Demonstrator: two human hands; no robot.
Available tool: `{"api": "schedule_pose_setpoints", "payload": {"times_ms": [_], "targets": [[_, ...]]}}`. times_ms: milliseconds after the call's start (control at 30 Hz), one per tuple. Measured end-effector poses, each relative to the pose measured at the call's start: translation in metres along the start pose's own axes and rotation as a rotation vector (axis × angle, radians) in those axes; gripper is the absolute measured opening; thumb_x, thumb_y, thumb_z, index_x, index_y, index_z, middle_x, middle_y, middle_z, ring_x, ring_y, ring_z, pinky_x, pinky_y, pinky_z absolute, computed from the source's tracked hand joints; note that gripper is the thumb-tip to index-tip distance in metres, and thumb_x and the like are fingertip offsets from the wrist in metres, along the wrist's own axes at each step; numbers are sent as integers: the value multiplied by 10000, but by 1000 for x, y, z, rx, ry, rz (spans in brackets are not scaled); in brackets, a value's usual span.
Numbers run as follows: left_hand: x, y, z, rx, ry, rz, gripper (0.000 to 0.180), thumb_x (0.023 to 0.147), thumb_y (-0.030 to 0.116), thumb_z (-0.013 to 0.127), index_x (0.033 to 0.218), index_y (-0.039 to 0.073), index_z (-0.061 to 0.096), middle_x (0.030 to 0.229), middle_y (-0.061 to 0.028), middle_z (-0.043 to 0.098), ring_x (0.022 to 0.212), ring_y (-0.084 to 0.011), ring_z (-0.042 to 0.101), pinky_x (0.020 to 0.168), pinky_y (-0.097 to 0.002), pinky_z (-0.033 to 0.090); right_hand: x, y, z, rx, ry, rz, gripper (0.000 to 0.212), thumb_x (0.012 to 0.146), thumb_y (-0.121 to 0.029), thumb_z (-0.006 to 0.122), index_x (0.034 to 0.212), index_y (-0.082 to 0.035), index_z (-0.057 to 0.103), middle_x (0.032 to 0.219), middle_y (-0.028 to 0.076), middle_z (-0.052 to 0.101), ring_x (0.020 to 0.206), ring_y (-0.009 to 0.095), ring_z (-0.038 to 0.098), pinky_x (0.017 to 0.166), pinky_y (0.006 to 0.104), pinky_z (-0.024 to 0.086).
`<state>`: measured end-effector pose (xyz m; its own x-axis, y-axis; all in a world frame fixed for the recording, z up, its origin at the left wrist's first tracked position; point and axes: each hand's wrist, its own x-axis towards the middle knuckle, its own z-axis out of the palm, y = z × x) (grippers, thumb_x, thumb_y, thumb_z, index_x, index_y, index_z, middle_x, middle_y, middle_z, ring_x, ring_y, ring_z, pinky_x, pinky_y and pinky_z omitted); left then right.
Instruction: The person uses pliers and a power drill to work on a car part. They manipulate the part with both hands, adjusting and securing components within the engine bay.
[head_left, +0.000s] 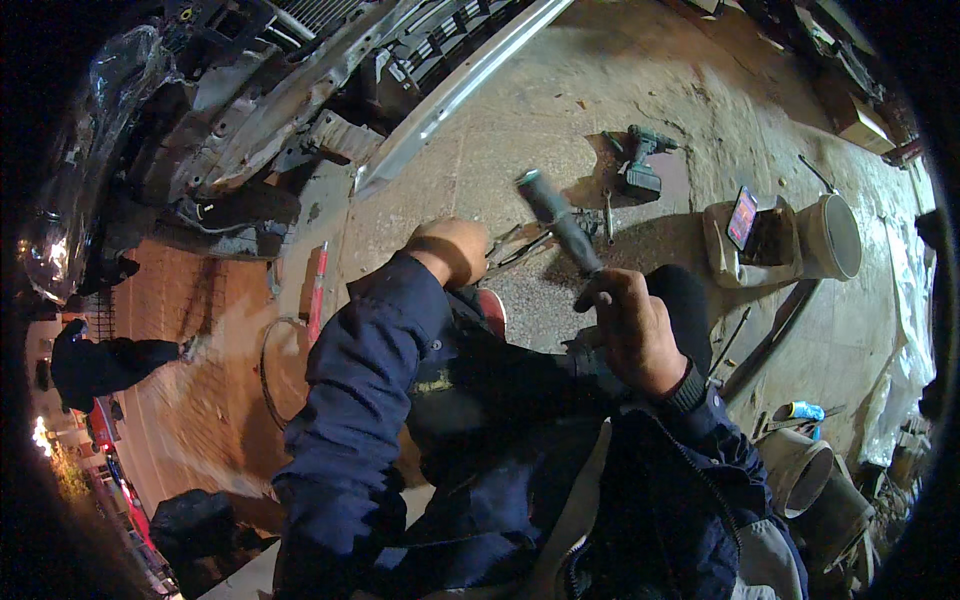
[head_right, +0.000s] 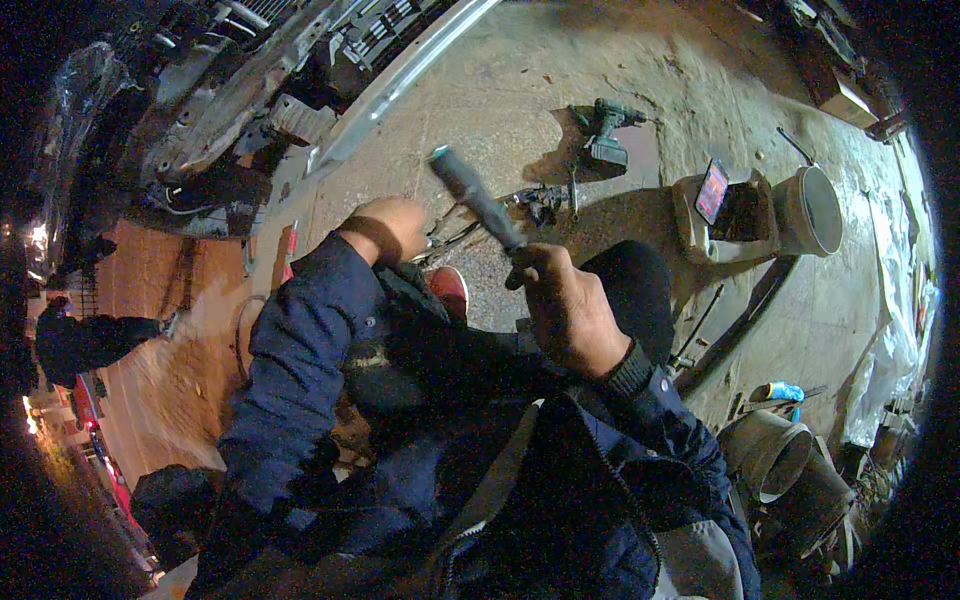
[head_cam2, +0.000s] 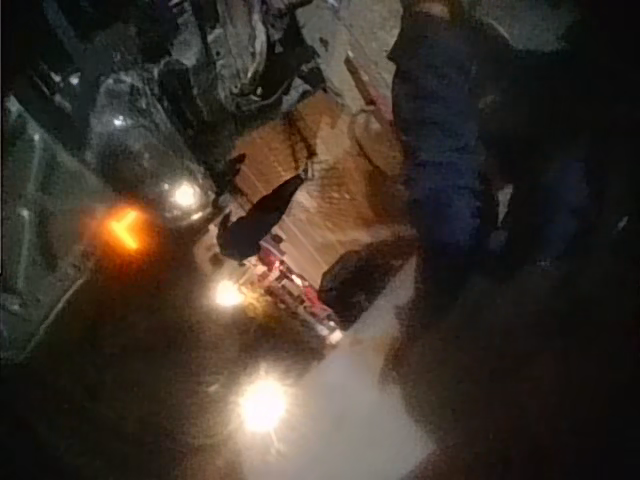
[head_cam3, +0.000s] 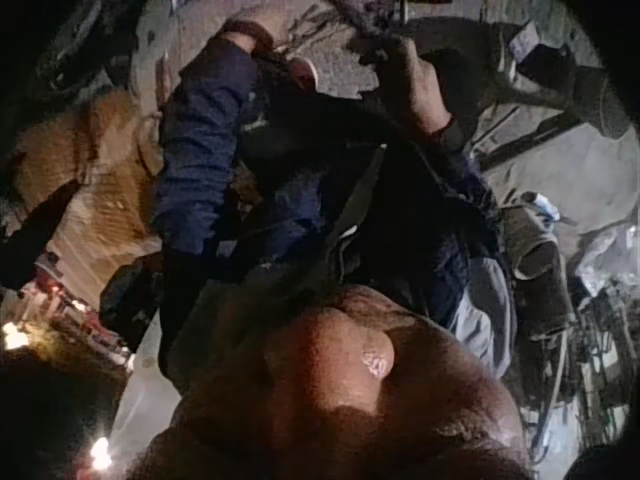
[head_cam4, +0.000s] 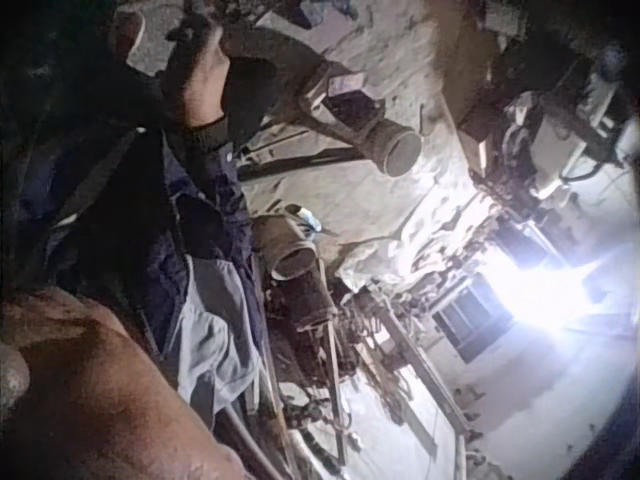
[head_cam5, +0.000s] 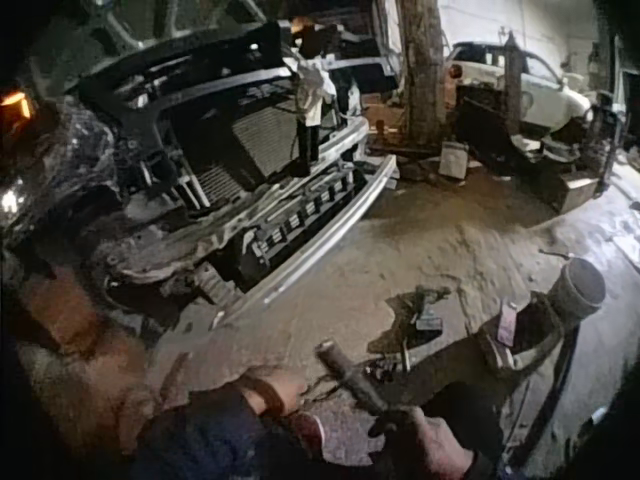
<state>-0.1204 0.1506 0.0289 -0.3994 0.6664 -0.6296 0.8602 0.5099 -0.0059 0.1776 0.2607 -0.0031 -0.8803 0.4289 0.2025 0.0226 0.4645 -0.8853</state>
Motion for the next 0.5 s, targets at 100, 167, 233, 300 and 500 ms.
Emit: {"api": "schedule_pose_setpoints", "payload": {"times_ms": [100,167,233,300,500], "targets": [[-2,2,-2,-21,17,-12,300,866,180,720,1081,-2,822,1146,-277,781,1091,-456,760,969,-530,604,6,18,15,-27,-27,-56,280,1067,-13,644,1287,-10,471,923,173,763,699,342,753,625,411,585],[-2,3,-4,-53,15,-22,294,862,157,715,1086,-3,820,1158,-275,780,1102,-449,759,970,-525,605,18,23,27,-154,-62,37,287,1059,-23,655,1282,-4,476,841,175,748,726,393,757,627,437,580],[-2,3,-5,-52,-1,-26,294,861,139,706,1092,-4,818,1170,-274,779,1111,-444,759,971,-522,606,33,10,29,-402,-254,280,239,1060,-31,655,1244,2,506,816,176,741,737,409,754,634,454,577],[-2,4,-6,-28,-12,-8,297,862,127,694,1099,-5,816,1181,-272,778,1116,-439,760,972,-521,606,49,-22,21,-188,-101,167,257,1013,-74,700,1203,3,544,823,271,697,698,509,666,599,544,538],[-4,8,-10,-92,6,-42,295,899,114,683,1146,37,826,1222,-240,781,1144,-420,762,976,-509,612,37,-76,-16,301,330,-233,110,1061,-126,661,1096,-27,628,843,177,681,670,353,683,574,461,526]]}}
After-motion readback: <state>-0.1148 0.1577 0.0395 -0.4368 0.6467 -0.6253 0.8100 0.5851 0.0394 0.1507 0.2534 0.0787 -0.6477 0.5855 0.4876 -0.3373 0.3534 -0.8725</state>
